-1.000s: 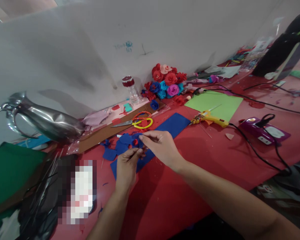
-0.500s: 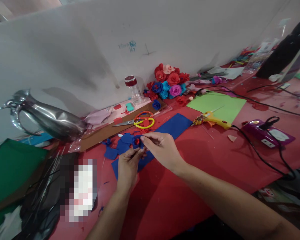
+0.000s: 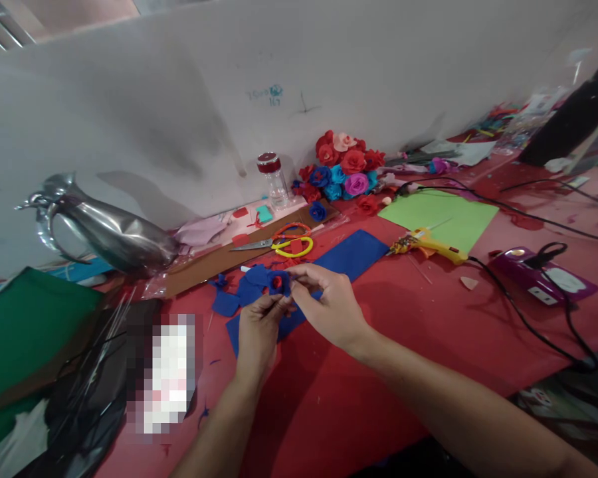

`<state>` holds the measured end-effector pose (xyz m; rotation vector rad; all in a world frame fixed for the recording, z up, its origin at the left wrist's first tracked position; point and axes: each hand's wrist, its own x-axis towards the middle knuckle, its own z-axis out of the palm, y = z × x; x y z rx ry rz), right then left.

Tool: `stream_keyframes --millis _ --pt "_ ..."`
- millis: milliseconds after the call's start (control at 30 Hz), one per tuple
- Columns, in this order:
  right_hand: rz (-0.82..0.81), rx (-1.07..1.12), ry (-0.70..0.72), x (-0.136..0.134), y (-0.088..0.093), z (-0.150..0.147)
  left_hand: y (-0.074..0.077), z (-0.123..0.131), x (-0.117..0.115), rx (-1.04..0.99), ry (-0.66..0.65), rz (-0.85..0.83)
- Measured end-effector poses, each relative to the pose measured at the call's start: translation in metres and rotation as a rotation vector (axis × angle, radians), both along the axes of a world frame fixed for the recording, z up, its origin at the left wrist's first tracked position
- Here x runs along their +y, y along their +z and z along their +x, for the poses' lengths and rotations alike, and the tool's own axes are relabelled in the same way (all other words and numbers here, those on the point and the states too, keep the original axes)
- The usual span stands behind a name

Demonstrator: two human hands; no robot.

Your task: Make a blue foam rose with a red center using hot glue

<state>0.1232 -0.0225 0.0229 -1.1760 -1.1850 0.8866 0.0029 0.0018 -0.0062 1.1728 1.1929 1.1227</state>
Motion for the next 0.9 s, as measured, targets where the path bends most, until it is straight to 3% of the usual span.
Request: stream_keyframes --millis 400,667,900 --pt "0.016 0.031 0.011 0.005 -0.005 0.001 0.001 -0.002 0.000 -0.011 0.009 0.014" --pt "-0.046 0.087 0.223 0.015 -0.011 0.009 -0.002 -0.004 0.003 -0.015 0.000 0.039" --pt "0.006 -0.064 0.241 0.014 -0.007 0.012 -0.006 -0.005 0.004 -0.035 0.000 0.045"
